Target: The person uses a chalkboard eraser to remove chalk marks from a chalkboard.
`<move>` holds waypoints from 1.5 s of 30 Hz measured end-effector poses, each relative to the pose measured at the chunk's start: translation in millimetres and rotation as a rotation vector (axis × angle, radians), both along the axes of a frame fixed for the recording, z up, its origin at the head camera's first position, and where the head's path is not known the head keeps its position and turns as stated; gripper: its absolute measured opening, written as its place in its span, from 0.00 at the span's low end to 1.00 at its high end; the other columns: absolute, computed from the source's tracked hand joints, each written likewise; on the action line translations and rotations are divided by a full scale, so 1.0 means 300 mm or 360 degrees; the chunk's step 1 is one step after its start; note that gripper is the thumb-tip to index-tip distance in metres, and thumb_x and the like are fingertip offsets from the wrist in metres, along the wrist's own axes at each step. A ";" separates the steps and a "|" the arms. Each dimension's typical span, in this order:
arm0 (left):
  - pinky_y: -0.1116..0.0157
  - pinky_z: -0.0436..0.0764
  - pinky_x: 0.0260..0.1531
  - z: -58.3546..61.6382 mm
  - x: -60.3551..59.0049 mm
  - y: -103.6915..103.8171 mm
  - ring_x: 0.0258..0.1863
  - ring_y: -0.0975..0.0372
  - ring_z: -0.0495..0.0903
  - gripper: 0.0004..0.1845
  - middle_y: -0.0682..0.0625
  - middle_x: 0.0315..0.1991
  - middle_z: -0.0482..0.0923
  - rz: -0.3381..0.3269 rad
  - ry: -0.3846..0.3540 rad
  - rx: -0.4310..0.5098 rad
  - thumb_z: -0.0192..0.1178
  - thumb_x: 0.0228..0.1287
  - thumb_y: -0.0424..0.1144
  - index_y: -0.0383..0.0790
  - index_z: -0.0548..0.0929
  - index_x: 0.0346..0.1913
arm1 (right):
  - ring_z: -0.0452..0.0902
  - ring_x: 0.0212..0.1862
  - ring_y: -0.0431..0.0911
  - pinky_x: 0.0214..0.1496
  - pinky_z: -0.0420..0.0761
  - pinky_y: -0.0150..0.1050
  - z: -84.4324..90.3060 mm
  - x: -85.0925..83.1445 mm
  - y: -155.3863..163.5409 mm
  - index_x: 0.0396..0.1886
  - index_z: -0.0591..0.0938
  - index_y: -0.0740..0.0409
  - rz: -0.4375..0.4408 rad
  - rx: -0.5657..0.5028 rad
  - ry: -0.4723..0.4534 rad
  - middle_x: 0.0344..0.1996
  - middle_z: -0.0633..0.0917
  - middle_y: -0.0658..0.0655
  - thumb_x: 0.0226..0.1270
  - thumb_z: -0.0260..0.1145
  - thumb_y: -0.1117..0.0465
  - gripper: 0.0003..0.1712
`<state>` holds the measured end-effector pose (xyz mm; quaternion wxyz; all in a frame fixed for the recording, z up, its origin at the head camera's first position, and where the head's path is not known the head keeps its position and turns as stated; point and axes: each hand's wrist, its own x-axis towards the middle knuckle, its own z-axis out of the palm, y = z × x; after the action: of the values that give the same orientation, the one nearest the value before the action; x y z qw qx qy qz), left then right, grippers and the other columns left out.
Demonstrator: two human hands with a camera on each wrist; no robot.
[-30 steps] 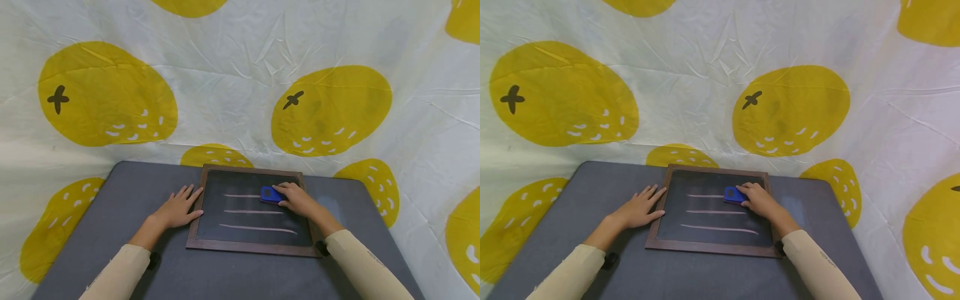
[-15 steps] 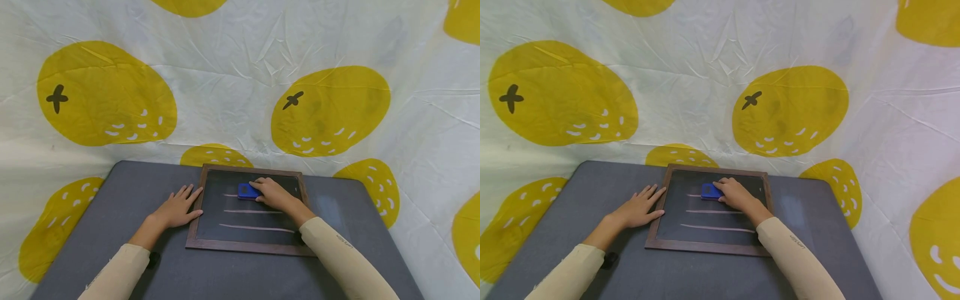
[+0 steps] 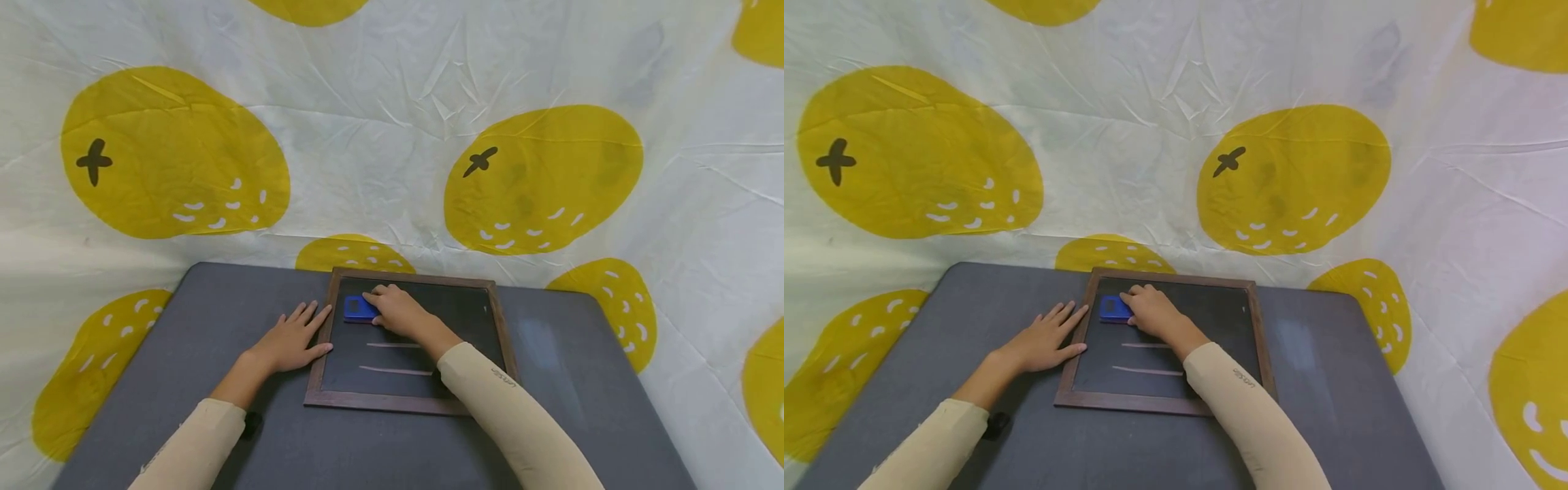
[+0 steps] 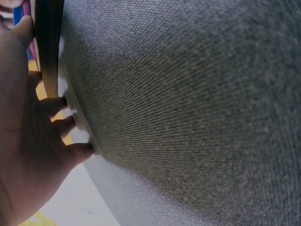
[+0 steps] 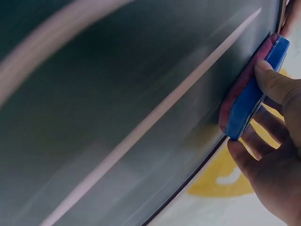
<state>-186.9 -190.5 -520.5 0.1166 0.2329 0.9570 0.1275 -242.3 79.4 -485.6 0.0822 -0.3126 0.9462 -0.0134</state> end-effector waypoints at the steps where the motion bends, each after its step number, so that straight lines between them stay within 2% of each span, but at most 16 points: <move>1: 0.28 0.55 0.72 0.001 -0.001 0.001 0.82 0.37 0.47 0.44 0.35 0.83 0.49 0.0000 -0.0001 -0.0002 0.51 0.76 0.65 0.47 0.51 0.85 | 0.76 0.66 0.56 0.69 0.77 0.49 0.001 -0.002 -0.017 0.78 0.70 0.54 -0.0002 0.0016 0.0005 0.69 0.77 0.59 0.74 0.68 0.49 0.37; 9: 0.28 0.56 0.71 -0.005 -0.006 -0.004 0.81 0.36 0.49 0.44 0.35 0.82 0.50 0.0006 0.0041 -0.0007 0.50 0.77 0.65 0.47 0.51 0.85 | 0.74 0.69 0.55 0.71 0.76 0.48 0.012 -0.002 -0.092 0.79 0.69 0.52 -0.0035 0.0078 0.0025 0.71 0.76 0.57 0.76 0.66 0.49 0.37; 16: 0.29 0.54 0.72 -0.008 -0.002 -0.001 0.82 0.37 0.47 0.45 0.35 0.83 0.48 0.0000 -0.0009 -0.0009 0.50 0.76 0.66 0.48 0.50 0.85 | 0.74 0.68 0.55 0.72 0.75 0.48 0.001 0.007 -0.072 0.80 0.68 0.51 -0.0088 0.0028 -0.0035 0.72 0.75 0.58 0.75 0.66 0.49 0.37; 23: 0.29 0.55 0.72 -0.007 -0.005 0.005 0.82 0.38 0.47 0.45 0.37 0.83 0.48 0.0002 0.0000 -0.0013 0.49 0.76 0.67 0.49 0.50 0.85 | 0.74 0.67 0.55 0.72 0.74 0.48 0.002 0.009 -0.040 0.80 0.68 0.50 -0.0117 -0.0008 -0.0051 0.71 0.75 0.58 0.75 0.66 0.49 0.37; 29: 0.29 0.55 0.72 -0.003 0.000 0.001 0.82 0.37 0.47 0.45 0.36 0.83 0.48 -0.0002 0.0003 -0.0010 0.50 0.76 0.66 0.48 0.50 0.85 | 0.74 0.66 0.56 0.71 0.75 0.48 -0.002 0.005 0.020 0.79 0.69 0.52 -0.0141 -0.0029 -0.0064 0.70 0.76 0.60 0.75 0.67 0.50 0.37; 36: 0.28 0.54 0.72 0.003 -0.001 -0.005 0.81 0.36 0.47 0.45 0.35 0.83 0.49 -0.0001 0.0006 0.0031 0.51 0.77 0.65 0.47 0.50 0.85 | 0.74 0.66 0.59 0.71 0.75 0.51 0.002 0.003 0.136 0.78 0.70 0.55 -0.0226 -0.0133 -0.0093 0.68 0.77 0.62 0.73 0.69 0.53 0.37; 45: 0.28 0.54 0.72 -0.010 -0.011 -0.010 0.82 0.37 0.47 0.45 0.35 0.83 0.48 -0.0019 -0.0001 0.0024 0.50 0.76 0.67 0.48 0.50 0.85 | 0.75 0.65 0.61 0.69 0.76 0.56 0.013 0.043 0.302 0.77 0.71 0.58 -0.0302 -0.0187 -0.0099 0.66 0.78 0.65 0.72 0.71 0.56 0.37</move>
<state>-190.2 -193.4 -523.3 0.1160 0.2395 0.9546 0.1341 -229.4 169.9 -481.7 0.0914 -0.2255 0.9661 -0.0861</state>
